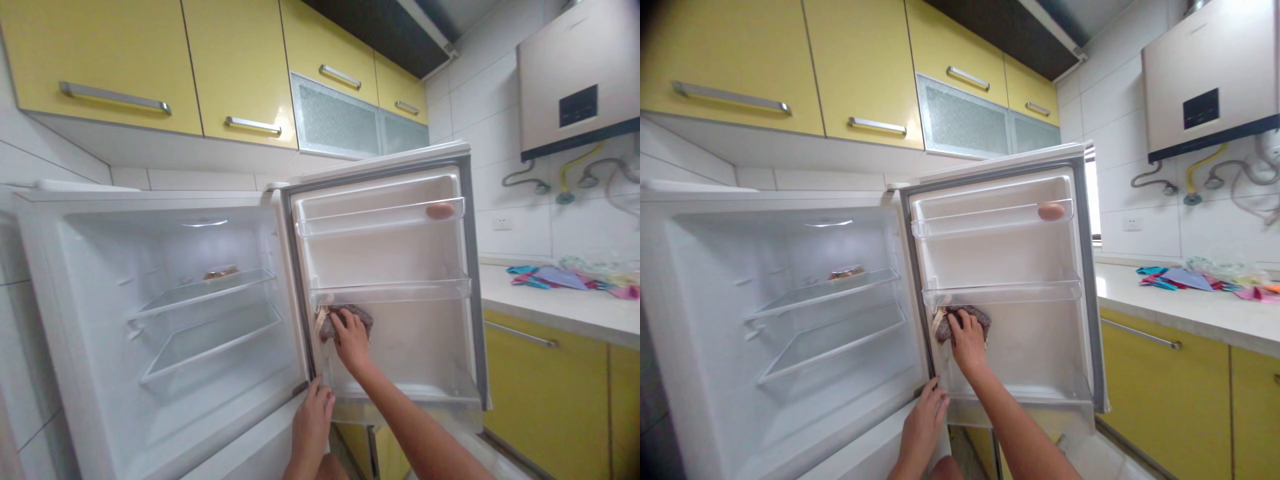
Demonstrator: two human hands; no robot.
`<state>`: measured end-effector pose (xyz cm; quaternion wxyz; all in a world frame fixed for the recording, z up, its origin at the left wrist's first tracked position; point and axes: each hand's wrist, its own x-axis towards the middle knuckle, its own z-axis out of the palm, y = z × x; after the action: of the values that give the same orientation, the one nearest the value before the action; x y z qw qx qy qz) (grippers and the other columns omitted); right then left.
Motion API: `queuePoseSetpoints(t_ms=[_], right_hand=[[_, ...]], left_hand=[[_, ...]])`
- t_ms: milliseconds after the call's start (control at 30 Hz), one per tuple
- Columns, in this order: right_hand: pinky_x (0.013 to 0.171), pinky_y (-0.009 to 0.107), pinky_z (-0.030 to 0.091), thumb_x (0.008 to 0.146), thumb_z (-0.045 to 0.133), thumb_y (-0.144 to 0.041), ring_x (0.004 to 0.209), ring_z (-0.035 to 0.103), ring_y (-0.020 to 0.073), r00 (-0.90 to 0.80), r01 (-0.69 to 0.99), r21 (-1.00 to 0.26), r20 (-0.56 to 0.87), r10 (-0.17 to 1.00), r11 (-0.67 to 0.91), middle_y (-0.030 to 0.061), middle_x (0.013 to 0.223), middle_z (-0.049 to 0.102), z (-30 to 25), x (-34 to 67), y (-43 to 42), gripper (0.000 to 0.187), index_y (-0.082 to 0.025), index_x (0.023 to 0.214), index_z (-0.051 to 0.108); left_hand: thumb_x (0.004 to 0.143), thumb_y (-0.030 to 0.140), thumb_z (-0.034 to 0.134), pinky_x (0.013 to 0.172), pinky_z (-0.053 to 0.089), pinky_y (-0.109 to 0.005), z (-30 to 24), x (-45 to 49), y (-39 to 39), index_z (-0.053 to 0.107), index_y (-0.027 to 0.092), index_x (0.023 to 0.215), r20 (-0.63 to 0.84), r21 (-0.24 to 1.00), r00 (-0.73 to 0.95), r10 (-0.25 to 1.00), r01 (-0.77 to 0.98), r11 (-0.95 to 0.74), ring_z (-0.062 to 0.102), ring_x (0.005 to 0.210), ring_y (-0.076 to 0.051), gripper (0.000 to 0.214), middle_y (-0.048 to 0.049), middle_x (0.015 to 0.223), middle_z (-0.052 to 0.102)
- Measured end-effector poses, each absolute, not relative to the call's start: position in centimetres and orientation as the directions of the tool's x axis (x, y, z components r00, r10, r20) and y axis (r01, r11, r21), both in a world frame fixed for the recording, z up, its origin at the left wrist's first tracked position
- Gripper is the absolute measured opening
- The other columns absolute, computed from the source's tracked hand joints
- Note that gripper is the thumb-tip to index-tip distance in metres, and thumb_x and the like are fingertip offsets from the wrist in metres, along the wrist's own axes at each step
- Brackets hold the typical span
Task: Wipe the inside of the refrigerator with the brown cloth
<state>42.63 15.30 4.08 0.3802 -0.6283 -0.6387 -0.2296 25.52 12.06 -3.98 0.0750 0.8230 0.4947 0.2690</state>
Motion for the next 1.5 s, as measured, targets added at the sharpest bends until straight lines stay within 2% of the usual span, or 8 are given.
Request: queuePoseSetpoints(t_ms=[267, 500, 800, 900, 1033, 1233, 1367, 1500], right_hand=[[0.085, 0.029, 0.043, 0.079, 0.065, -0.018, 0.103, 0.054, 0.0171, -0.557, 0.827, 0.221, 0.444, 0.702, 0.517, 0.0012, 0.102, 0.069, 2.4, 49.9, 12.5, 0.02, -0.032, 0.092, 0.072], [0.083, 0.033, 0.041, 0.086, 0.065, -0.023, 0.098, 0.058, 0.0176, -0.696, 0.715, 0.337, 0.26, 0.669, 0.613, -0.0008, 0.085, 0.072, 2.1, 58.1, 6.9, 0.018, -0.026, 0.068, 0.066], [0.096, 0.047, 0.051, 0.071, 0.049, -0.008, 0.116, 0.062, 0.0266, 0.051, 0.972, -0.195, 0.723, 0.689, 0.133, 0.0049, 0.125, 0.071, 1.6, 62.9, 1.9, 0.058, -0.031, 0.121, 0.068], [0.099, 0.05, 0.051, 0.07, 0.055, -0.019, 0.113, 0.063, 0.0283, 0.396, 0.808, -0.548, 0.776, 0.491, 0.214, 0.0076, 0.121, 0.071, 0.3, 62.1, 2.8, 0.053, -0.024, 0.121, 0.067], [0.08, 0.044, 0.058, 0.072, 0.069, -0.043, 0.09, 0.068, 0.0271, 0.844, 0.331, -0.871, 0.445, 0.299, 0.362, 0.0097, 0.102, 0.074, 0.4, 58.5, 2.6, 0.053, -0.016, 0.118, 0.066], [0.099, 0.049, 0.053, 0.072, 0.076, -0.04, 0.107, 0.065, 0.0245, 0.97, 0.184, -0.597, 0.237, -0.047, 0.781, 0.0081, 0.131, 0.063, 5.6, 53.3, -2.3, 0.064, -0.026, 0.132, 0.059], [0.11, 0.055, 0.043, 0.075, 0.073, -0.037, 0.116, 0.061, 0.0287, 0.847, 0.507, -0.504, 0.442, -0.296, 0.699, 0.0085, 0.129, 0.064, 9.1, 54.2, -3.7, 0.055, -0.024, 0.127, 0.061], [0.109, 0.059, 0.039, 0.08, 0.064, -0.047, 0.123, 0.057, 0.0331, 0.624, 0.76, -0.513, 0.747, -0.229, 0.398, 0.0145, 0.126, 0.065, 11.1, 56.0, -2.0, 0.05, -0.015, 0.119, 0.064]], left_hand=[[0.098, 0.029, 0.031, 0.097, 0.053, -0.036, -3.6, 25.5, 12.0, 0.068, 0.024, 0.11, 0.332, 0.32, 0.362, 0.871, 0.825, -0.465, 0.068, 0.114, -0.022, 0.039, -0.0088, 0.152, 0.051], [0.098, 0.03, 0.033, 0.098, 0.051, -0.03, -3.5, 25.3, 12.2, 0.067, 0.025, 0.106, 0.333, 0.333, 0.373, 0.866, 0.812, -0.478, 0.067, 0.116, -0.017, 0.035, -0.0052, 0.152, 0.052], [0.098, 0.03, 0.028, 0.097, 0.052, -0.033, -3.7, 25.2, 12.1, 0.065, 0.025, 0.108, 0.345, 0.329, 0.386, 0.855, 0.804, -0.496, 0.067, 0.115, -0.019, 0.039, -0.0068, 0.153, 0.051], [0.098, 0.029, 0.028, 0.097, 0.052, -0.033, -3.7, 25.1, 12.0, 0.065, 0.025, 0.111, 0.339, 0.336, 0.38, 0.861, 0.806, -0.488, 0.067, 0.114, -0.018, 0.039, -0.0069, 0.154, 0.049], [0.098, 0.029, 0.029, 0.101, 0.051, -0.035, -3.6, 25.0, 12.1, 0.065, 0.024, 0.112, 0.331, 0.357, 0.377, 0.865, 0.799, -0.484, 0.066, 0.118, -0.019, 0.039, -0.0081, 0.155, 0.048], [0.097, 0.03, 0.031, 0.101, 0.051, -0.034, -3.2, 24.7, 12.0, 0.066, 0.025, 0.107, 0.32, 0.342, 0.383, 0.866, 0.806, -0.483, 0.065, 0.119, -0.019, 0.037, -0.0065, 0.154, 0.05], [0.097, 0.029, 0.03, 0.102, 0.05, -0.036, -3.0, 24.6, 11.9, 0.065, 0.024, 0.107, 0.324, 0.343, 0.392, 0.861, 0.8, -0.493, 0.064, 0.121, -0.02, 0.037, -0.008, 0.153, 0.05], [0.097, 0.029, 0.032, 0.103, 0.05, -0.036, -2.9, 24.5, 11.8, 0.066, 0.025, 0.103, 0.336, 0.355, 0.398, 0.854, 0.786, -0.506, 0.065, 0.119, -0.019, 0.035, -0.0076, 0.151, 0.053]])
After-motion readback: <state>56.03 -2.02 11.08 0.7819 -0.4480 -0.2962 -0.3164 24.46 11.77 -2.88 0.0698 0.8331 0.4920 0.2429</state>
